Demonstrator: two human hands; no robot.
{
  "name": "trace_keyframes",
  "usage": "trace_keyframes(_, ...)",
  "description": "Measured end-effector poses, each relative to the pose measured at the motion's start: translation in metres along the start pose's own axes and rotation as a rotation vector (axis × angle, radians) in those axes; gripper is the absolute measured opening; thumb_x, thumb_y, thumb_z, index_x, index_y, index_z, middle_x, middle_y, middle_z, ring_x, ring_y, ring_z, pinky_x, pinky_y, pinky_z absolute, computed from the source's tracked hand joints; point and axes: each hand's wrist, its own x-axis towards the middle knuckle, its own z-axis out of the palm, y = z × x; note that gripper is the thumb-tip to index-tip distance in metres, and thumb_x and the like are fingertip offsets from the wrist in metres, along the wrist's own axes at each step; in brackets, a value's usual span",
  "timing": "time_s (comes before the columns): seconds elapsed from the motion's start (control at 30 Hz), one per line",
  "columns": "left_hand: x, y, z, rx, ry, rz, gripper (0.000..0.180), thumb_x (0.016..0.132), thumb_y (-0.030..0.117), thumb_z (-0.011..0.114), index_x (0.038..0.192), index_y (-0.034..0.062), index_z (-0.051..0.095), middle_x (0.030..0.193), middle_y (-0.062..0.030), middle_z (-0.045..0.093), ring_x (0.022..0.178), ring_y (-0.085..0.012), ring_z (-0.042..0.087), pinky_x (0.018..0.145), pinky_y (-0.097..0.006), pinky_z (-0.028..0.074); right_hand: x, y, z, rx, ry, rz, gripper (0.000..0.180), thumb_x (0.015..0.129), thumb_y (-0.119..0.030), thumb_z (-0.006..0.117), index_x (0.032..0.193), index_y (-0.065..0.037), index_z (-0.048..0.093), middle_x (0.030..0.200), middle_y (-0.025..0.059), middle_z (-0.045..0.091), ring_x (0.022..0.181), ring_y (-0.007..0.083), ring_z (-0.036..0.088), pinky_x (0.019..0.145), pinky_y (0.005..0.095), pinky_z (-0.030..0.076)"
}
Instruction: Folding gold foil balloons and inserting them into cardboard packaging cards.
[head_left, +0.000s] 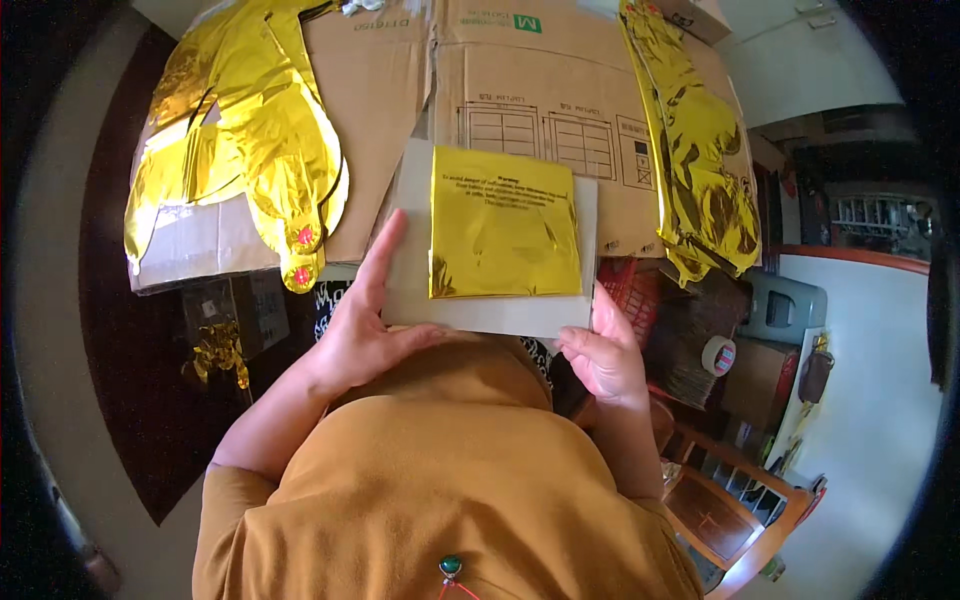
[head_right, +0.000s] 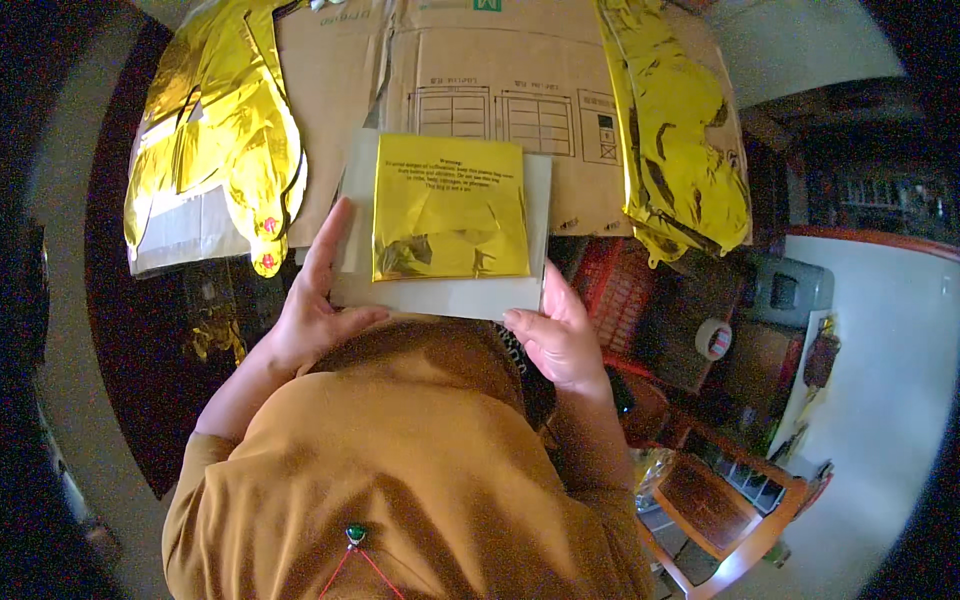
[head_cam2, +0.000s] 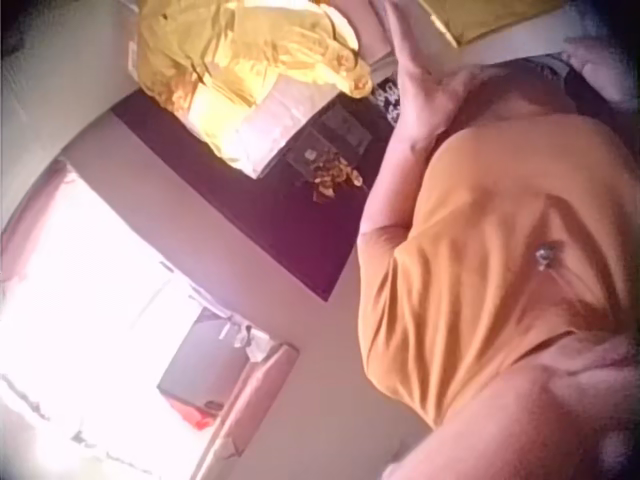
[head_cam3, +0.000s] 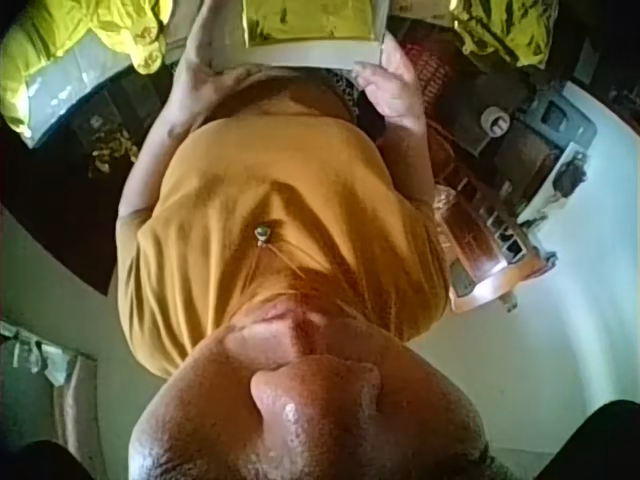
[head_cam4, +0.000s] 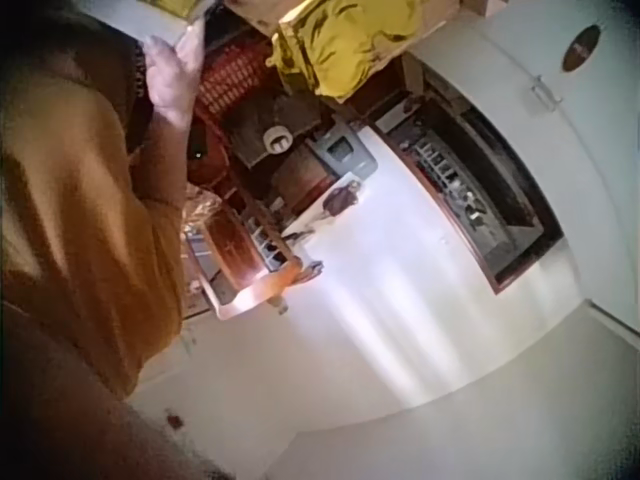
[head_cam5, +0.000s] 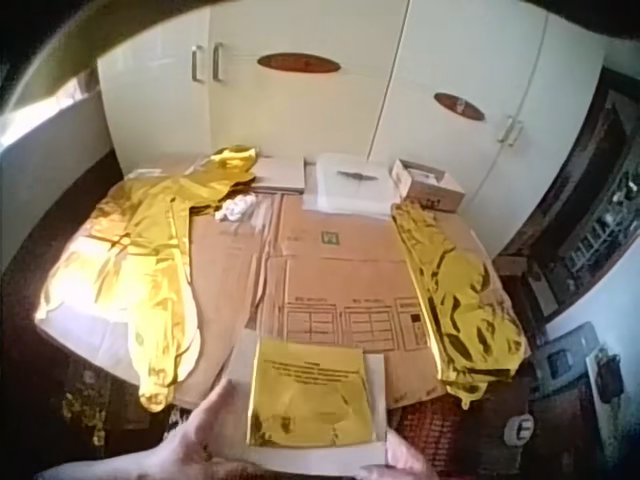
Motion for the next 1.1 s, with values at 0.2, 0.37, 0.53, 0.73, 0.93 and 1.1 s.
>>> trace_keyframes(0.2,-0.001,-0.022,0.012,-0.067,0.139,0.042,0.102,0.077,0.002,0.084,0.157,-0.0021,0.02,0.163,-0.0155,0.026,0.148,-0.0209,0.028,0.121,-0.035,0.024,0.001,0.003,-0.014,-0.067,0.101,0.087,0.043,0.092,-0.006,0.067,0.131,0.001,0.05,0.117,0.0138,0.068,0.101,0.0207,0.069,0.084,0.0337,0.057)
trace_keyframes(0.37,-0.007,-0.037,0.02,-0.072,0.163,-0.007,0.1,0.078,0.001,0.084,0.156,-0.0013,0.022,0.159,-0.0145,0.033,0.141,-0.0206,0.039,0.115,-0.034,0.036,-0.002,0.008,-0.007,-0.182,0.215,0.096,0.036,0.093,-0.008,0.069,0.125,0.001,0.056,0.108,0.0137,0.071,0.093,0.02,0.071,0.083,0.0334,0.058)
trace_keyframes(0.53,-0.01,-0.028,0.012,0.335,0.209,0.127,0.081,0.082,-0.003,0.078,0.151,0.0001,0.037,0.15,-0.0111,0.048,0.129,-0.0169,0.05,0.103,-0.03,0.046,-0.003,0.017,-0.01,-0.079,0.097,-0.001,0.041,0.091,-0.007,0.071,0.128,0.001,0.056,0.114,0.0136,0.071,0.1,0.0204,0.07,0.092,0.0351,0.056)
trace_keyframes(0.73,-0.006,-0.026,0.018,-0.033,0.265,0.005,0.068,0.083,-0.008,0.074,0.144,-0.0027,0.047,0.142,-0.0108,0.056,0.124,-0.0163,0.057,0.101,-0.028,0.049,0.005,0.007,-0.004,-0.041,0.058,-0.05,0.04,0.091,-0.005,0.069,0.128,0.001,0.056,0.12,0.0132,0.068,0.105,0.0204,0.067,0.095,0.0356,0.055)
trace_keyframes(0.93,-0.005,-0.027,0.022,-0.194,0.251,-0.068,0.065,0.083,-0.009,0.074,0.142,-0.0028,0.048,0.143,-0.0118,0.054,0.121,-0.0155,0.058,0.101,-0.029,0.051,0.008,0.026,-0.018,-0.016,0.133,-0.081,0.04,0.091,-0.004,0.068,0.129,0.002,0.055,0.12,0.0122,0.068,0.106,0.0193,0.066,0.095,0.0349,0.054)
trace_keyframes(1.1,-0.004,-0.019,0.024,-0.192,0.294,-0.112,0.064,0.083,-0.008,0.075,0.141,-0.0039,0.048,0.143,-0.0126,0.054,0.122,-0.0157,0.057,0.102,-0.03,0.05,0.01,0.019,0.0,-0.096,0.178,-0.15,0.035,0.093,-0.002,0.067,0.126,0.003,0.057,0.116,0.0117,0.069,0.104,0.0181,0.066,0.092,0.0342,0.055)
